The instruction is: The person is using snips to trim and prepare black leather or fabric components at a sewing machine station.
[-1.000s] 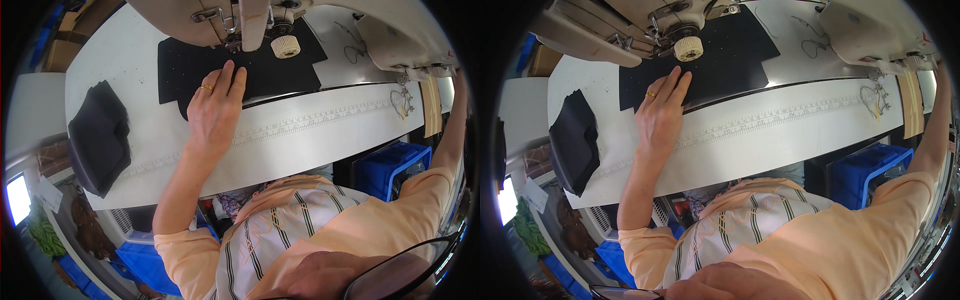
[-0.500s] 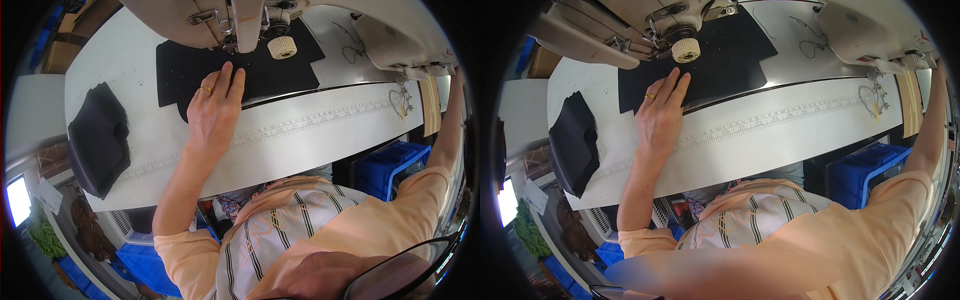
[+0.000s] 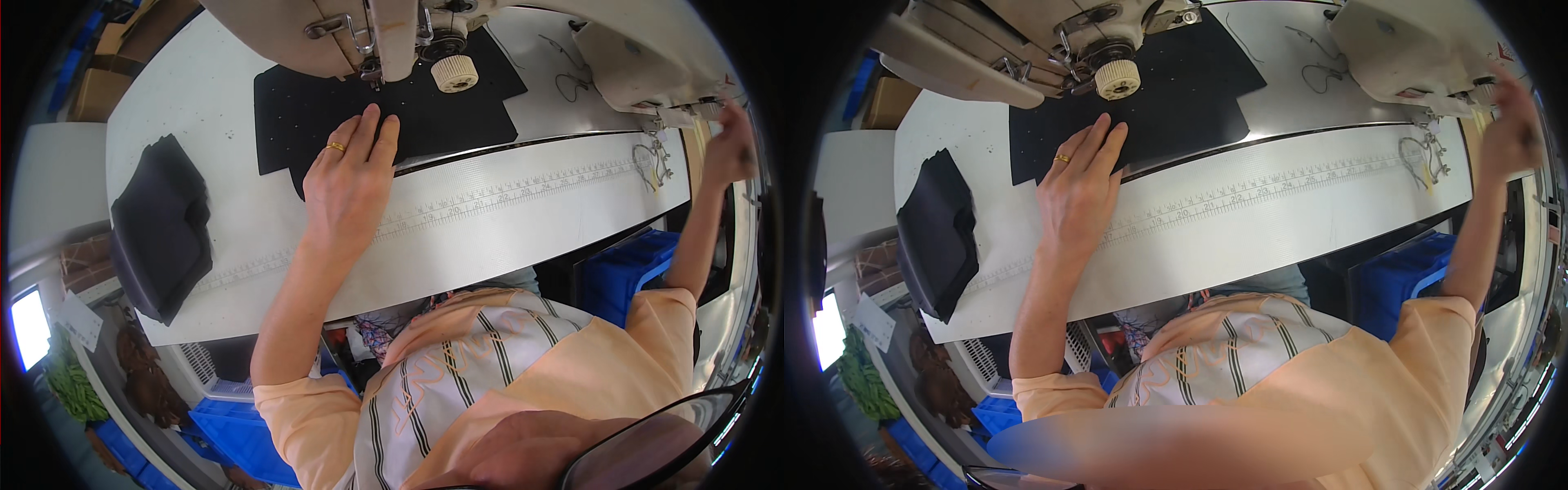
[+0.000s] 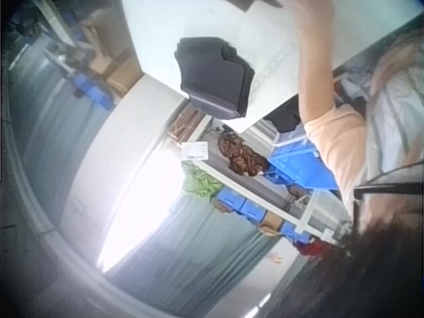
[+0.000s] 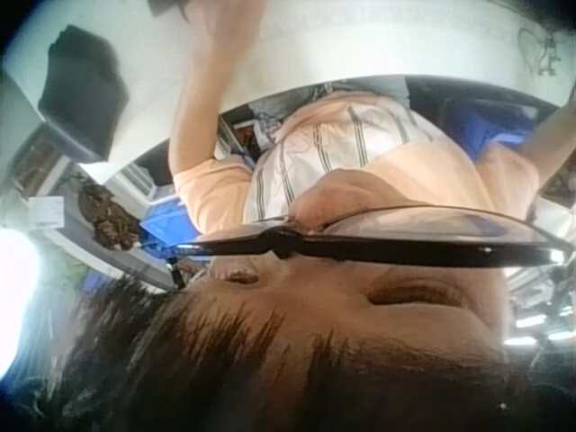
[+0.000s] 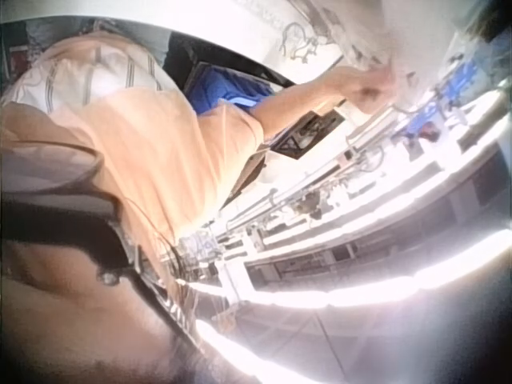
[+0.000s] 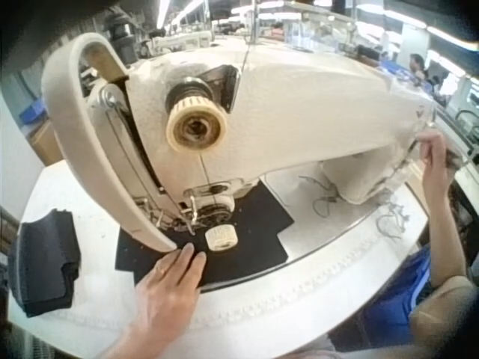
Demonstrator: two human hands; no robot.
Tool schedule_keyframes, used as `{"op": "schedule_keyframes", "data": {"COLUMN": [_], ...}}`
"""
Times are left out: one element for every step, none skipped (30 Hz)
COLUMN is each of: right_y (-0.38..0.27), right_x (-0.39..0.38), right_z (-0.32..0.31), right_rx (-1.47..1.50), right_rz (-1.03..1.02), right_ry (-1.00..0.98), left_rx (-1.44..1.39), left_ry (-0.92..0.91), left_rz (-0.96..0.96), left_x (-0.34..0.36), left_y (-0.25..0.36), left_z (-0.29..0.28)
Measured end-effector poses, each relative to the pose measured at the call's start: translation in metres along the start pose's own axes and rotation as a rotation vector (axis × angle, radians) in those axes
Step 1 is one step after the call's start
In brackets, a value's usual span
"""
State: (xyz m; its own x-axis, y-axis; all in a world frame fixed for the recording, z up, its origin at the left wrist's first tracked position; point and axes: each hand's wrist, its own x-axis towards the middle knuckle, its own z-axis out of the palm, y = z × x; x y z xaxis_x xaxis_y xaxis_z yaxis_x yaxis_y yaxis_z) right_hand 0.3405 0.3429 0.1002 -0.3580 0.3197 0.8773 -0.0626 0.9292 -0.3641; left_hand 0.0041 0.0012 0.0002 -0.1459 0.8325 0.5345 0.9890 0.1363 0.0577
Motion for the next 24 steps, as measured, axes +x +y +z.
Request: {"op": "schedule_keyframes", "data": {"right_y": [-0.035, -0.057, -0.083, -0.091, -0.087, -0.081, -0.079, -0.077, -0.075, -0.073, -0.072, -0.071, -0.071, -0.072, -0.072, -0.072, -0.072, -0.072, -0.072, -0.071, -0.071, -0.07, -0.069, -0.069], "right_x": [-0.019, -0.034, -0.043, -0.042, -0.044, -0.045, -0.043, -0.042, -0.04, -0.038, -0.036, -0.035, -0.035, -0.033, -0.033, -0.032, -0.032, -0.032, -0.033, -0.034, -0.034, -0.034, -0.034, -0.034], "right_z": [0.057, 0.109, 0.144, 0.18, 0.205, 0.226, 0.244, 0.258, 0.267, 0.273, 0.278, 0.28, 0.281, 0.28, 0.281, 0.281, 0.281, 0.282, 0.283, 0.284, 0.285, 0.285, 0.285, 0.285], "right_rx": [-0.197, -0.22, -0.204, -0.154, -0.117, -0.071, -0.072, -0.158, -0.245, -0.243, -0.235, -0.227, -0.225, -0.206, -0.187, -0.187, -0.19, -0.193, -0.192, -0.207, -0.222, -0.222, -0.226, -0.23], "right_rz": [-0.249, -0.296, 0.053, -0.087, -0.086, -0.086, -0.087, -0.211, -0.336, -0.336, -0.328, -0.319, -0.32, -0.308, -0.297, -0.298, -0.307, -0.315, -0.317, -0.329, -0.341, -0.341, -0.35, -0.359], "right_ry": [-0.22, -0.45, -0.679, -0.662, -0.688, -0.712, -0.712, -0.712, -0.71, -0.709, -0.777, -0.846, -0.847, -0.859, -0.872, -0.873, -0.864, -0.854, -0.855, -0.826, -0.797, -0.797, -0.8, -0.803], "left_rx": [-0.013, 0.003, 0.018, 0.02, 0.01, 0.003, -0.003, -0.004, -0.003, 0.001, 0.002, 0.005, 0.008, 0.008, 0.003, -0.003, -0.003, 0.0, 0.003, 0.003, -0.002, -0.009, -0.009, -0.007], "left_ry": [0.003, -0.012, -0.013, -0.009, -0.004, -0.008, -0.014, -0.014, -0.028, -0.043, -0.043, -0.044, -0.045, -0.046, -0.041, -0.035, -0.034, -0.03, -0.027, -0.026, -0.028, -0.029, -0.029, -0.029], "left_rz": [0.004, -0.002, -0.016, -0.017, -0.014, -0.013, -0.014, -0.011, -0.006, -0.004, -0.005, -0.004, -0.005, -0.007, -0.008, -0.009, -0.011, -0.014, -0.016, -0.018, -0.019, -0.019, -0.018, -0.018], "left_x": [0.002, -0.001, -0.005, -0.005, -0.004, -0.004, -0.004, -0.003, -0.002, -0.003, -0.003, -0.003, -0.004, -0.005, -0.005, -0.005, -0.004, -0.004, -0.004, -0.003, -0.003, -0.002, -0.002, -0.002], "left_y": [0.001, 0.001, -0.001, -0.001, 0.0, 0.0, -0.001, 0.0, 0.0, 0.0, 0.0, -0.001, -0.001, -0.002, -0.002, -0.001, -0.002, -0.003, -0.003, -0.003, -0.003, -0.003, -0.003, -0.003], "left_z": [0.003, 0.003, 0.003, 0.004, 0.005, 0.003, 0.003, 0.003, 0.002, 0.001, 0.001, 0.001, 0.001, 0.002, 0.002, 0.003, 0.003, 0.003, 0.004, 0.003, 0.003, 0.003, 0.003, 0.003]}}
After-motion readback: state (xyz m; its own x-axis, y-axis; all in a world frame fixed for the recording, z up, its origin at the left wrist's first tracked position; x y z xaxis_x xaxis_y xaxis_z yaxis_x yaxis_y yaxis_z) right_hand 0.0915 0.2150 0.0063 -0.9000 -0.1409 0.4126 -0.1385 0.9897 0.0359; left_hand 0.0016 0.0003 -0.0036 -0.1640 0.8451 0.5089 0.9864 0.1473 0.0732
